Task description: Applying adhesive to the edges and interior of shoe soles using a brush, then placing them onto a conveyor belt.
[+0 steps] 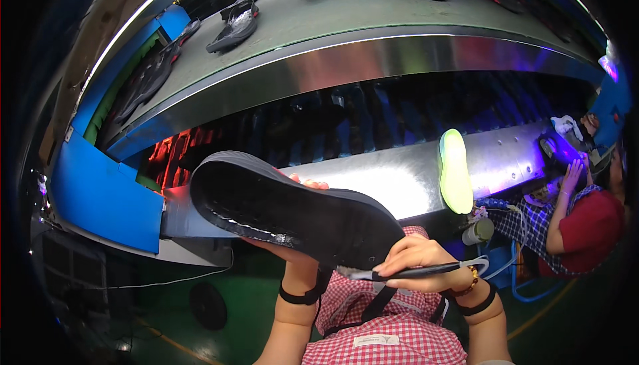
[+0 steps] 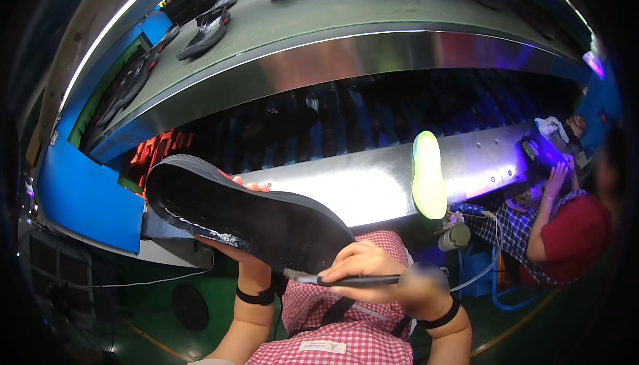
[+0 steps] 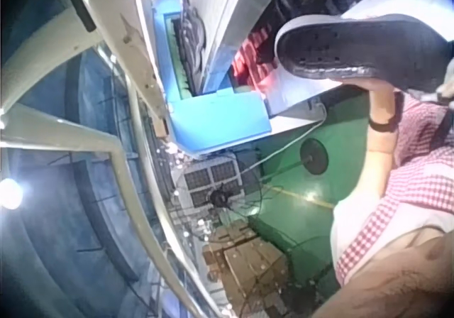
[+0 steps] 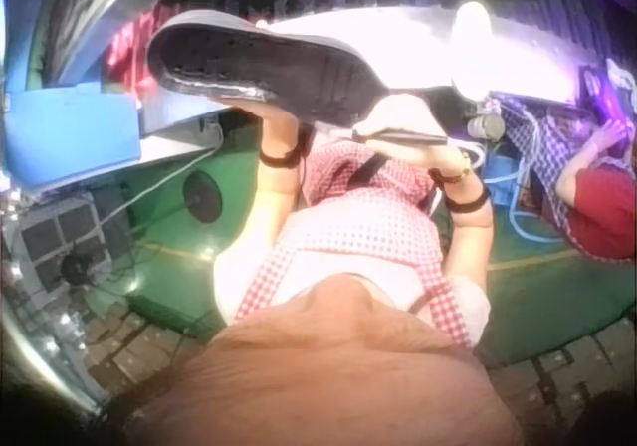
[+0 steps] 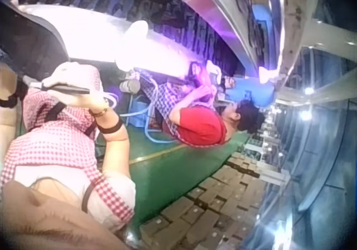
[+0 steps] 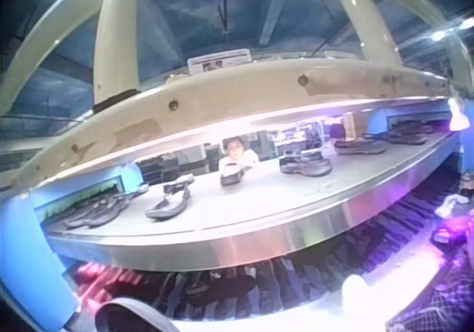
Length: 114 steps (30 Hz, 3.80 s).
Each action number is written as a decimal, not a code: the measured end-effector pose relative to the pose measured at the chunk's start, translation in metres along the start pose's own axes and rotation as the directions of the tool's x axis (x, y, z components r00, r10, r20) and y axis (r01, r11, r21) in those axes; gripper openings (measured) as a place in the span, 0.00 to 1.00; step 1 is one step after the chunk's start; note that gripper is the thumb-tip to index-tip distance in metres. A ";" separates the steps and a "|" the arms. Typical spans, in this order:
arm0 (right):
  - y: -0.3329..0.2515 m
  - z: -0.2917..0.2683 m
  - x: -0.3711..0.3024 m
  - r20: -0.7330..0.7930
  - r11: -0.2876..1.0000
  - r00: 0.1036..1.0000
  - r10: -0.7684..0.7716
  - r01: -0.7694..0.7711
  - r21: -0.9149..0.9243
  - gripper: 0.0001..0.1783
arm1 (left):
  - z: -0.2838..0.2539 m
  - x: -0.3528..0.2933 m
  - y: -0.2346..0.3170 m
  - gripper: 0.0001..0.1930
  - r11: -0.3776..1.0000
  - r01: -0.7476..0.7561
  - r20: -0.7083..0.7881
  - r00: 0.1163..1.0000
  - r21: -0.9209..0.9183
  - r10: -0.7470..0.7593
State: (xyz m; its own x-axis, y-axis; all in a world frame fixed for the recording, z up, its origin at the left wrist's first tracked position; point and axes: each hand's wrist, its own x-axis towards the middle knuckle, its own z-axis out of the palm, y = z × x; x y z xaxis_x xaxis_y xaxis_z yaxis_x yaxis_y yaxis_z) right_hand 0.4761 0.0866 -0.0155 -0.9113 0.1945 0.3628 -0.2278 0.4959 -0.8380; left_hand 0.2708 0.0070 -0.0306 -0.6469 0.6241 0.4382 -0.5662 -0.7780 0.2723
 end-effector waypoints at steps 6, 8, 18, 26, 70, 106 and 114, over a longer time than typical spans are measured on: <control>0.013 -0.007 -0.009 -0.186 0.999 0.982 0.044 -0.039 0.031 0.10 | 0.002 0.000 0.004 0.48 0.996 0.043 0.164 0.985 0.082 -0.056; 0.010 -0.006 -0.007 -0.087 1.000 0.996 0.017 -0.015 0.024 0.09 | 0.007 -0.001 0.005 0.49 0.994 0.072 0.199 0.976 0.080 -0.086; 0.016 -0.009 -0.013 0.002 0.994 1.000 -0.017 0.016 0.112 0.11 | -0.005 0.002 0.014 0.49 0.991 0.020 0.146 0.988 0.132 -0.040; 0.032 -0.006 -0.024 -0.189 0.908 0.943 0.274 -0.188 0.375 0.11 | 0.000 0.011 0.013 0.53 0.997 0.025 0.192 0.981 0.068 -0.037; 0.021 0.008 0.003 -0.127 0.948 0.989 0.076 -0.032 0.317 0.11 | -0.015 -0.033 0.001 0.39 0.766 0.635 -0.029 0.772 0.102 -0.635; -0.004 -0.043 -0.010 0.391 1.000 0.920 -0.013 0.005 0.023 0.14 | 0.019 -0.020 0.026 0.27 0.102 0.981 -0.389 0.160 0.165 -0.907; -0.009 -0.052 -0.018 0.501 0.932 0.850 0.162 0.035 -0.360 0.15 | 0.032 -0.016 0.035 0.28 -0.003 0.983 -0.454 0.081 0.183 -0.887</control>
State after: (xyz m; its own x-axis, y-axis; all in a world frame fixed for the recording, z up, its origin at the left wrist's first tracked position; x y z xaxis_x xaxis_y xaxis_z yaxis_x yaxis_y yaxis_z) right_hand 0.5124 0.1228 0.0064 -0.9834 -0.1787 -0.0313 -0.1208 0.7735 -0.6221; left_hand 0.2775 -0.0329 -0.0009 0.2176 0.7738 -0.5949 -0.5405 0.6030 0.5867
